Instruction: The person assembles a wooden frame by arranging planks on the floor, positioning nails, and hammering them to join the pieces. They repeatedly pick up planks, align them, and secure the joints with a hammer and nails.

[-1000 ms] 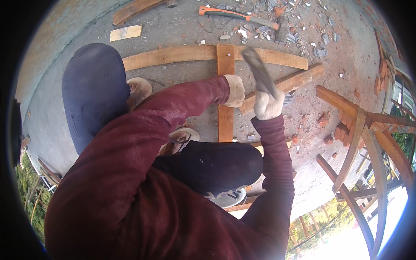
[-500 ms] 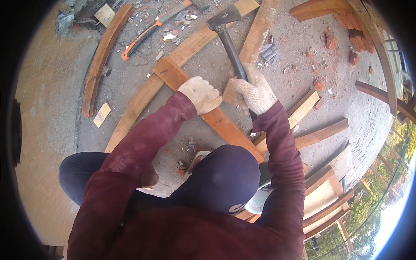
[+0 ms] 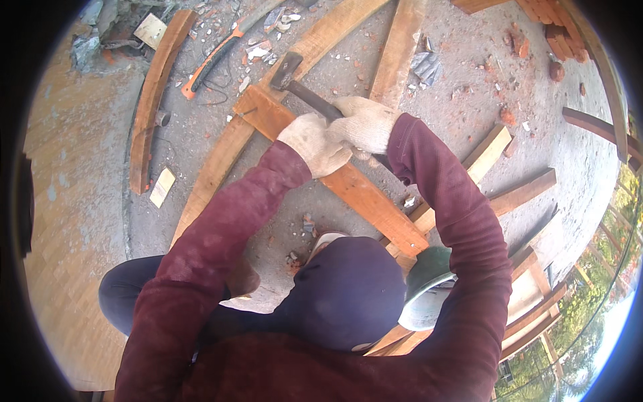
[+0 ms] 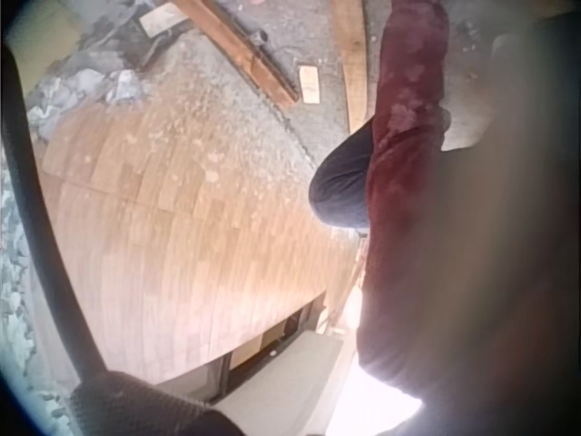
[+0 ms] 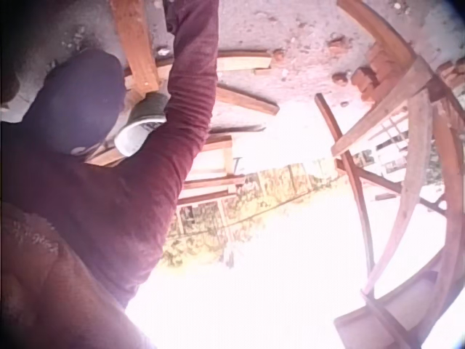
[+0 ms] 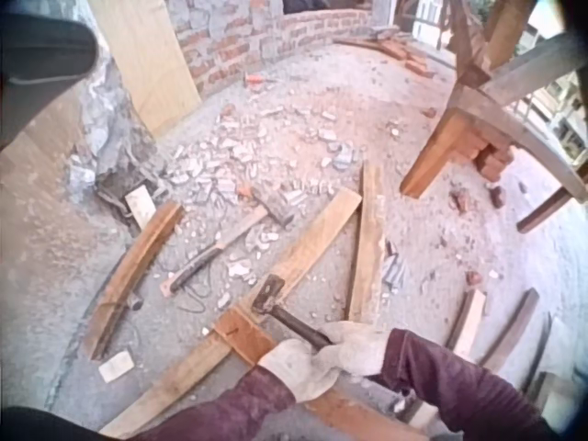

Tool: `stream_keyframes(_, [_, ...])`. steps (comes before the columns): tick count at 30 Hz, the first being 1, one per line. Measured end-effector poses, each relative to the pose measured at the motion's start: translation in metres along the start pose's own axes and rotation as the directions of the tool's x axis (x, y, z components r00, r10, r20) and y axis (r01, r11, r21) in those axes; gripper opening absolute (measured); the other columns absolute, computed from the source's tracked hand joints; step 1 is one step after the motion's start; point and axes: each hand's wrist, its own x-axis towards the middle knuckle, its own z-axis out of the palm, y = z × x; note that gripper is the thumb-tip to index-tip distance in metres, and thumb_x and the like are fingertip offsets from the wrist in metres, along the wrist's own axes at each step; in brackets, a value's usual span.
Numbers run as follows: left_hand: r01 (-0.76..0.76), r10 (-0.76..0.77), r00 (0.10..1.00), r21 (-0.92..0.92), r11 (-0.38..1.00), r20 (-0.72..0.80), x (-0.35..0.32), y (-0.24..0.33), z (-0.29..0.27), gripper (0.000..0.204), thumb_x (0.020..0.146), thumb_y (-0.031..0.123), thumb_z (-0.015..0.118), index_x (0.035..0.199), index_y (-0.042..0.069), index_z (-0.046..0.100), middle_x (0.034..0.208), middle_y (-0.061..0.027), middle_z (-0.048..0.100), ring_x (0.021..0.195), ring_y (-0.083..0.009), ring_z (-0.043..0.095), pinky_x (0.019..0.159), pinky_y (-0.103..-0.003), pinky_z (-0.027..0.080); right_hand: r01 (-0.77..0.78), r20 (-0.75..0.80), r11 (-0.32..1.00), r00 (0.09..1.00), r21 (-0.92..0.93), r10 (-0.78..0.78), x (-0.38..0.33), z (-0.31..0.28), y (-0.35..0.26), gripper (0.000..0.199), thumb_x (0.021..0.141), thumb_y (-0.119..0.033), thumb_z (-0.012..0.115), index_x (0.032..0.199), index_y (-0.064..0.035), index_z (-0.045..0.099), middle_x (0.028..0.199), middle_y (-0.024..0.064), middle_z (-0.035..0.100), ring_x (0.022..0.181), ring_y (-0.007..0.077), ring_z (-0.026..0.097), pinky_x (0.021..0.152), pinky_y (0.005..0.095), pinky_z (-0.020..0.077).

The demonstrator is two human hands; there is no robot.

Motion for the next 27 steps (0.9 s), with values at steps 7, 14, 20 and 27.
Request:
stream_keyframes(7, [-0.089, 0.06, 0.975, 0.129, 0.988, 0.215, 0.005, 0.0, -0.009, 0.025, 0.095, 0.029, 0.056, 0.086, 0.015, 0.075, 0.081, -0.0068, 0.076, 0.077, -0.0297, 0.075, 0.07, -0.044, 0.053, 0.148, -0.267, 0.983, 0.948, -0.112, -0.173, -0.018, 0.006, -0.004, 0.045, 0.093, -0.028, 0.065, 0.124, 0.0041, 0.059, 0.08, 0.0123, 0.063, 0.064, 0.0194, 0.064, 0.058, 0.0351, 0.0521])
stream_keyframes(14, [0.06, -0.067, 0.976, 0.04, 0.997, 0.206, 0.001, 0.003, -0.009, 0.026, 0.093, 0.024, 0.057, 0.08, 0.016, 0.078, 0.089, -0.0085, 0.078, 0.081, -0.0288, 0.076, 0.071, -0.043, 0.056, 0.31, -0.299, 0.847, 0.837, -0.432, -0.458, -0.043, 0.023, -0.014, 0.049, 0.097, -0.042, 0.066, 0.12, 0.0012, 0.065, 0.096, 0.0219, 0.07, 0.09, 0.0404, 0.073, 0.079, 0.0433, 0.0559])
stream_keyframes(20, [-0.052, 0.016, 0.966, 0.135, 0.989, 0.258, -0.004, 0.007, -0.026, 0.022, 0.089, 0.024, 0.061, 0.086, 0.013, 0.08, 0.089, -0.0049, 0.079, 0.087, -0.0274, 0.076, 0.077, -0.041, 0.059, 0.421, -0.223, 0.68, 0.729, -0.6, -0.647, -0.034, 0.011, -0.01, 0.044, 0.101, -0.042, 0.059, 0.103, 0.0015, 0.068, 0.075, 0.0148, 0.064, 0.064, 0.0289, 0.065, 0.062, 0.0379, 0.0506])
stream_keyframes(27, [-0.023, 0.013, 0.996, 0.11, 0.994, 0.087, -0.007, 0.006, 0.001, 0.018, 0.088, 0.022, 0.063, 0.082, 0.016, 0.079, 0.085, -0.0016, 0.077, 0.083, -0.0235, 0.076, 0.071, -0.041, 0.059, 0.209, -0.135, 0.541, 0.838, -0.814, -0.528, -0.011, 0.0, 0.014, 0.05, 0.102, -0.052, 0.056, 0.102, -0.0036, 0.069, 0.081, 0.0232, 0.068, 0.08, 0.0449, 0.069, 0.065, 0.0472, 0.0531])
